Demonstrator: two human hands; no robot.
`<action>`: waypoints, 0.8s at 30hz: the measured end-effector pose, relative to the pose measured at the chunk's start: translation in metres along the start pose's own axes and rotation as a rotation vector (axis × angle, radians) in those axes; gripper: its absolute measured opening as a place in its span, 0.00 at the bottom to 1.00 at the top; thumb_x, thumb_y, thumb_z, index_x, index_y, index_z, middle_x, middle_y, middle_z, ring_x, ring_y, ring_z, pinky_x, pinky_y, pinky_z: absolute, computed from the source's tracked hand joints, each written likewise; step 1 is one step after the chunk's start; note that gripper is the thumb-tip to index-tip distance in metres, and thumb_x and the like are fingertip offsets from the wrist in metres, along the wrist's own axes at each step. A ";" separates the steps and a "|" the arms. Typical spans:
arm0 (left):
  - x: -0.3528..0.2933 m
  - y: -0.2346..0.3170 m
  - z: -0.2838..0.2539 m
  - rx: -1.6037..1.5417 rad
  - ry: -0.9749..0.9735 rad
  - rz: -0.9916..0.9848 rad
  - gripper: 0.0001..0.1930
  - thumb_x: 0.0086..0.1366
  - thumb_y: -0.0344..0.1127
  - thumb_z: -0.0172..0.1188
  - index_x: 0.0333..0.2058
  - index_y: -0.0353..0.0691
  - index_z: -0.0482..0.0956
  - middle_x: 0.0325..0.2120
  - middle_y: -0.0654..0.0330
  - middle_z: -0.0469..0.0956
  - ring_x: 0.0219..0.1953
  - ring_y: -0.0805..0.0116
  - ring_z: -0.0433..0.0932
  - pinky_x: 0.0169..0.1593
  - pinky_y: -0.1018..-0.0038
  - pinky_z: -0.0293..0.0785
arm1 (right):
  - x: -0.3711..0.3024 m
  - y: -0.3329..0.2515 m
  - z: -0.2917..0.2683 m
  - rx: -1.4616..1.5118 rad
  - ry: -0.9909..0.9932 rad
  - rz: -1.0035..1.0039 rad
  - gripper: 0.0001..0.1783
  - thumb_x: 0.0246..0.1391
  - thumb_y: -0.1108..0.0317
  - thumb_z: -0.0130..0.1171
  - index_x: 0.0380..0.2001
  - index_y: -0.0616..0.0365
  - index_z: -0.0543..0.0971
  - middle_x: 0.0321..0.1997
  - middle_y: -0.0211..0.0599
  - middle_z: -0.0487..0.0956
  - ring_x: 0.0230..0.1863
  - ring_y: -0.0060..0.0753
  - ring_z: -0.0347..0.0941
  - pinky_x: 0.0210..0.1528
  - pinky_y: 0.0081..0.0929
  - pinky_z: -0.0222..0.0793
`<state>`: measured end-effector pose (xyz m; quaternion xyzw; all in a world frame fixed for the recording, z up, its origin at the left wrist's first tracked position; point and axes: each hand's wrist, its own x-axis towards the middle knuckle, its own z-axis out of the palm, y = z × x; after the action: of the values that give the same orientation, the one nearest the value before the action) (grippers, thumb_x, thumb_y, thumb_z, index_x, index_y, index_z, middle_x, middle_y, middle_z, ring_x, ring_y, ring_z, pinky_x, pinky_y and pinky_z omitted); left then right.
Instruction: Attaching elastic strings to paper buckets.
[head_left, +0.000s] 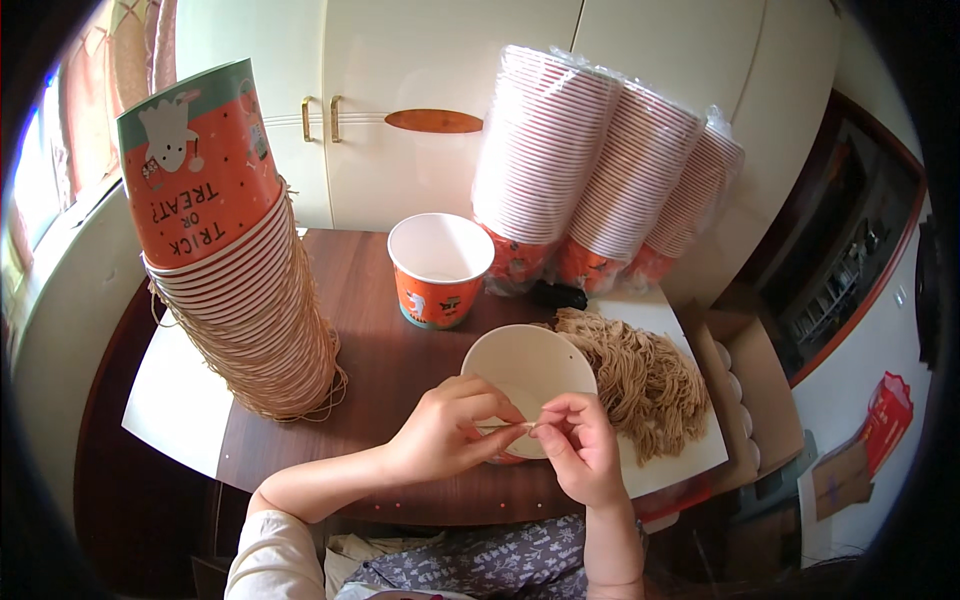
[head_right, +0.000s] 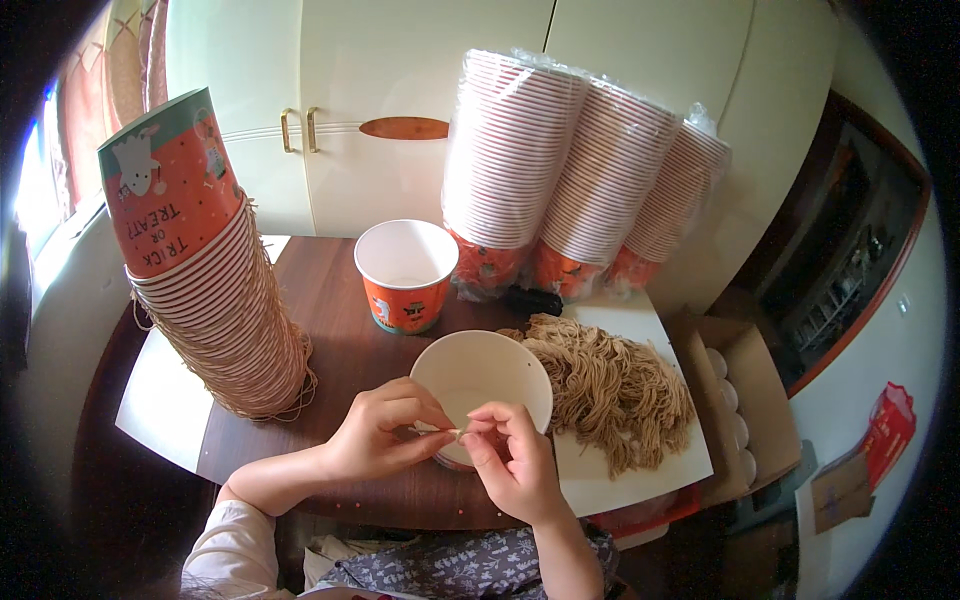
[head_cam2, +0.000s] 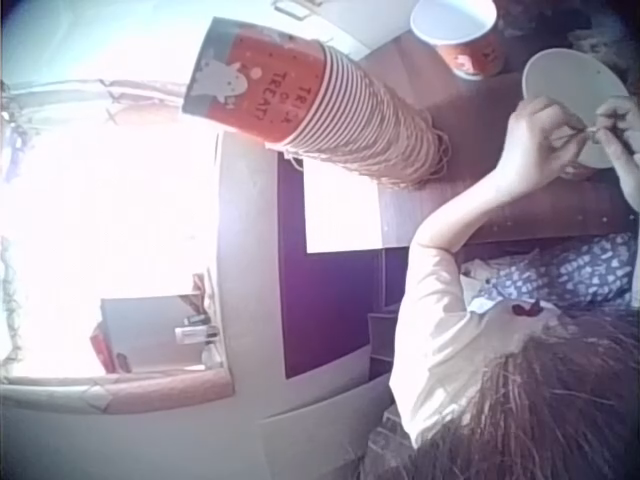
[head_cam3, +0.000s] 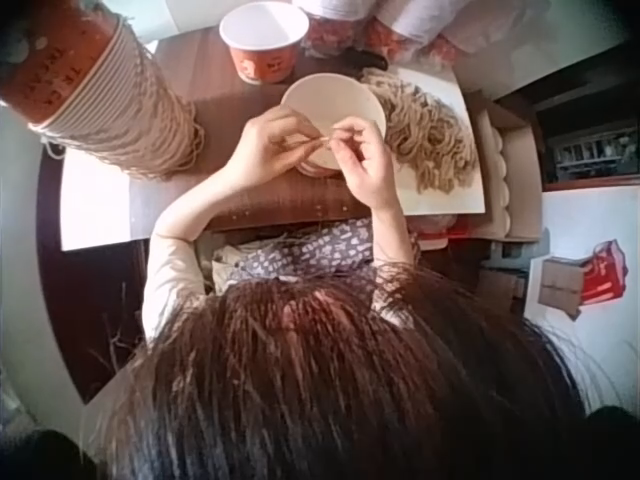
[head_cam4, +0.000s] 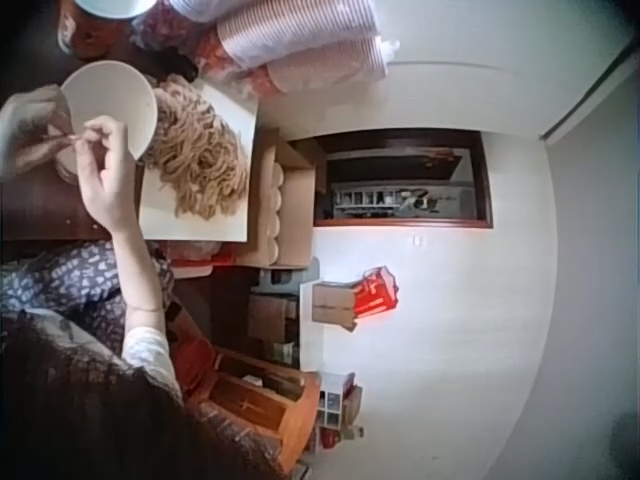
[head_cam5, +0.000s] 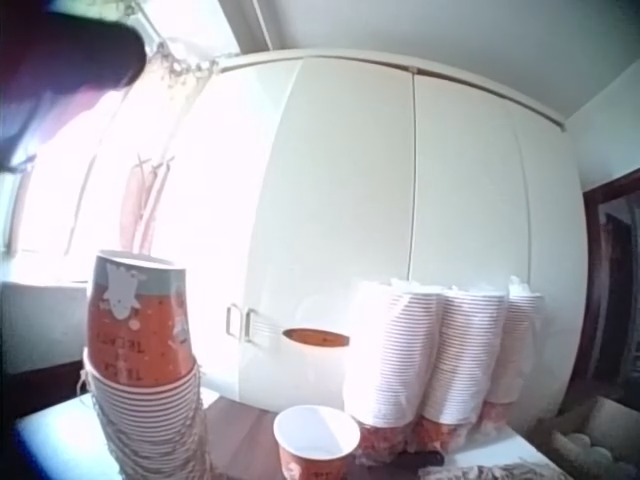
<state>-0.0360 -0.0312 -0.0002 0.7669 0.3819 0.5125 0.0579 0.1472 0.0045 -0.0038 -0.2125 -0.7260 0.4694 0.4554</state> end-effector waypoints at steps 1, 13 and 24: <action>0.002 0.004 -0.002 -0.202 -0.069 -0.139 0.07 0.51 0.28 0.63 0.30 0.36 0.76 0.25 0.60 0.75 0.28 0.67 0.77 0.31 0.74 0.75 | 0.000 -0.002 -0.001 -0.003 0.002 0.000 0.09 0.53 0.76 0.52 0.38 0.64 0.67 0.28 0.32 0.74 0.29 0.15 0.69 0.31 0.14 0.66; 0.005 0.000 -0.008 -0.427 -0.107 -0.217 0.06 0.55 0.29 0.61 0.28 0.33 0.76 0.26 0.60 0.76 0.30 0.72 0.76 0.30 0.78 0.75 | 0.020 -0.021 0.002 -0.211 -0.038 -0.137 0.08 0.53 0.77 0.53 0.36 0.63 0.67 0.27 0.35 0.76 0.29 0.20 0.73 0.31 0.18 0.69; 0.009 -0.020 -0.009 -0.307 -0.024 -0.197 0.07 0.52 0.33 0.64 0.26 0.37 0.75 0.26 0.61 0.73 0.32 0.63 0.72 0.36 0.71 0.68 | 0.060 -0.027 0.005 -0.270 -0.036 -0.189 0.09 0.52 0.80 0.53 0.28 0.59 0.63 0.26 0.32 0.72 0.25 0.17 0.66 0.26 0.16 0.64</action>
<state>-0.0522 -0.0138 0.0005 0.7140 0.3717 0.5474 0.2289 0.1167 0.0340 0.0467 -0.1940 -0.8073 0.3266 0.4517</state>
